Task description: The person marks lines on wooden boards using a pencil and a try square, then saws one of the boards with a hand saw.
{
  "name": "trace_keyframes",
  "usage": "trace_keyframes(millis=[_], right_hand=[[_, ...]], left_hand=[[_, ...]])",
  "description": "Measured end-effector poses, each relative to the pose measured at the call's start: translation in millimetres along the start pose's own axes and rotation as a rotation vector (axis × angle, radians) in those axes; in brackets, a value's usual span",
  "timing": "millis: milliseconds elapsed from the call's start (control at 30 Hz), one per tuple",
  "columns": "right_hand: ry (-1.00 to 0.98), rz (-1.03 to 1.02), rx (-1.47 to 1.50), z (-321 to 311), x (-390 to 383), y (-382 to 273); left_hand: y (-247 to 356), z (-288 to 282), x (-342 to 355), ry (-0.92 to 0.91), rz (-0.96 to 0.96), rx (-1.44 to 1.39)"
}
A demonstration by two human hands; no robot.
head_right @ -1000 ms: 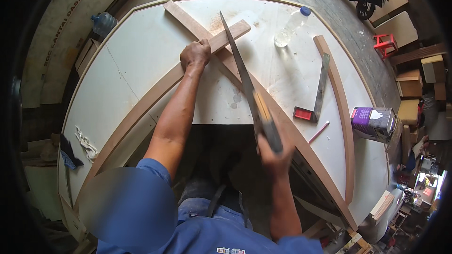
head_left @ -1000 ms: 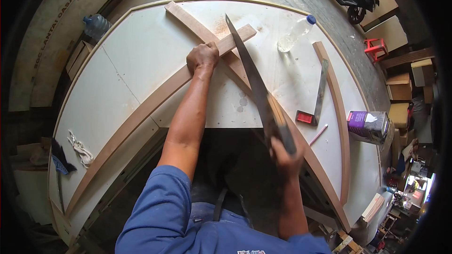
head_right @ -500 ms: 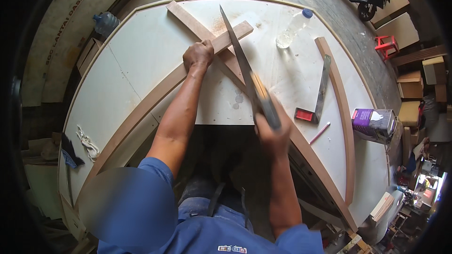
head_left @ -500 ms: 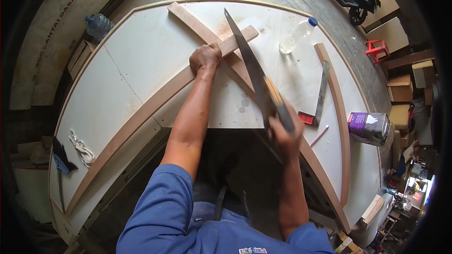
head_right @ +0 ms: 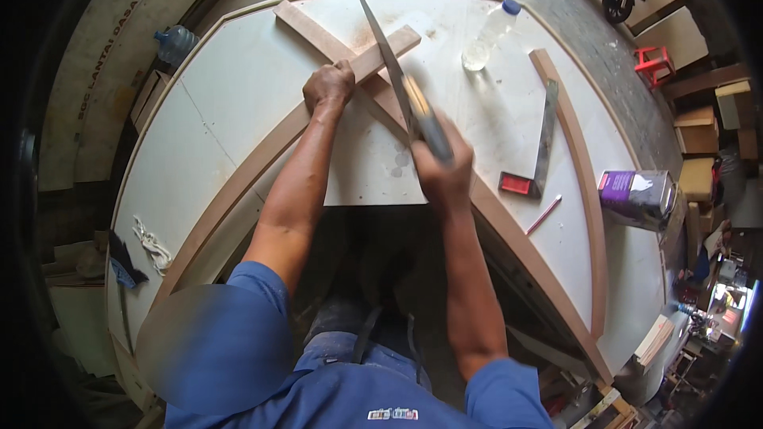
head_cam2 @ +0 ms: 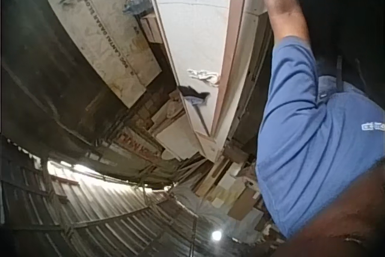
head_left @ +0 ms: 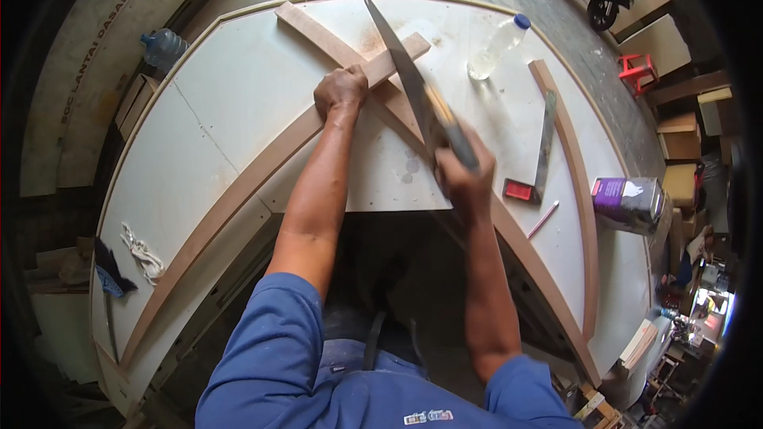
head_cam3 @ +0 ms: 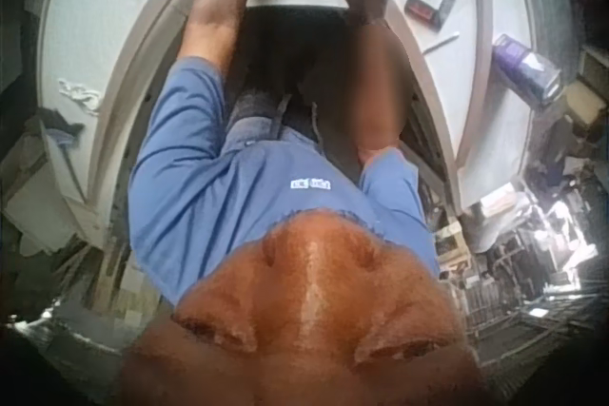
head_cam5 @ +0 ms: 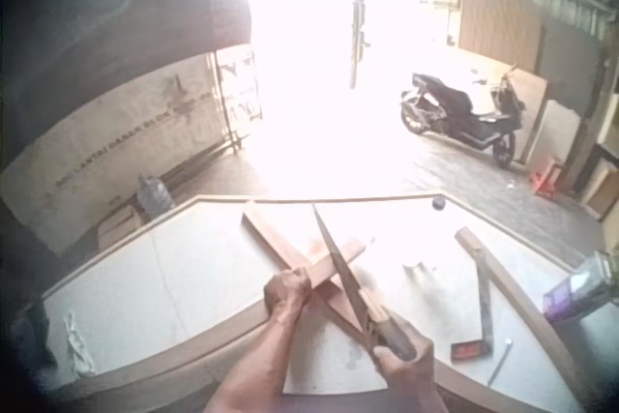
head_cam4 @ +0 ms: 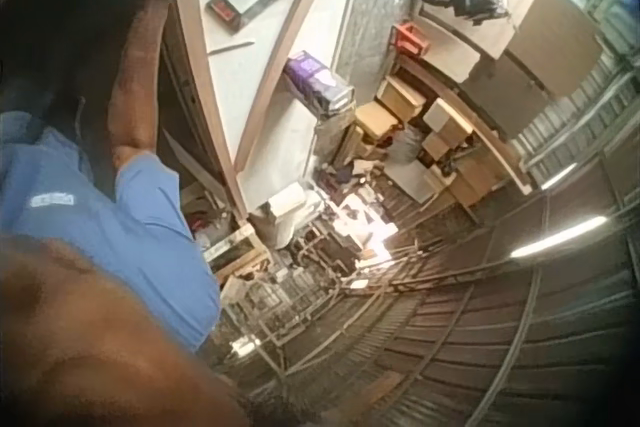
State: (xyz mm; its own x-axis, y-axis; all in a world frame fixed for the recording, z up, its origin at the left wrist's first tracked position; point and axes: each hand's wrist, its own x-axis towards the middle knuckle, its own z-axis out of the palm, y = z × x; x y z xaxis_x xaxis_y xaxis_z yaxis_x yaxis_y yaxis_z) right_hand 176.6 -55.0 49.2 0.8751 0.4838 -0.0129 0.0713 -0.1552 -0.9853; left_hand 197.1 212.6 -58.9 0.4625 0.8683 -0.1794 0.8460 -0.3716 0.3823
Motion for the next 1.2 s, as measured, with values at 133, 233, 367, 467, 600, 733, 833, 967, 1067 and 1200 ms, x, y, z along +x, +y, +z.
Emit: trace_keyframes(millis=[133,233,367,467,600,733,833,967,1067,1200], right_hand=[[0.051,0.240,-0.100,-52.0,-117.2,-39.5],[0.067,0.243,-0.091,-52.0,-119.2,-39.9],[0.041,-0.031,-0.135,8.1,1.8,11.8],[0.007,0.040,0.087,25.3,43.5,32.9],[-0.010,0.002,-0.111,-23.5,-39.5,12.4],[0.030,0.155,-0.125,-61.9,-136.0,-20.8],[0.061,0.176,0.007,-41.1,-105.5,-11.0],[0.019,-0.011,0.115,5.0,8.9,34.0],[-0.001,0.002,0.080,0.0,-1.8,32.1],[0.023,0.191,-0.023,-50.6,-100.7,-15.3]], left_hand=[[-2.5,0.0,4.2,-0.042,-0.004,-0.019],[-4.1,1.7,5.2,-0.013,0.018,-0.015],[-3.2,2.8,4.2,0.011,0.017,0.018],[-2.1,0.7,0.6,0.022,0.000,-0.010],[-1.8,-2.2,-0.1,0.007,-0.018,-0.026],[-1.1,0.4,3.1,-0.014,-0.003,-0.018],[-1.8,1.4,5.4,0.003,-0.002,0.012],[-3.5,2.0,0.6,0.021,0.033,0.006],[-3.1,-0.1,-2.9,-0.005,0.027,0.001],[-1.6,-0.5,-4.3,0.005,0.009,0.026]])
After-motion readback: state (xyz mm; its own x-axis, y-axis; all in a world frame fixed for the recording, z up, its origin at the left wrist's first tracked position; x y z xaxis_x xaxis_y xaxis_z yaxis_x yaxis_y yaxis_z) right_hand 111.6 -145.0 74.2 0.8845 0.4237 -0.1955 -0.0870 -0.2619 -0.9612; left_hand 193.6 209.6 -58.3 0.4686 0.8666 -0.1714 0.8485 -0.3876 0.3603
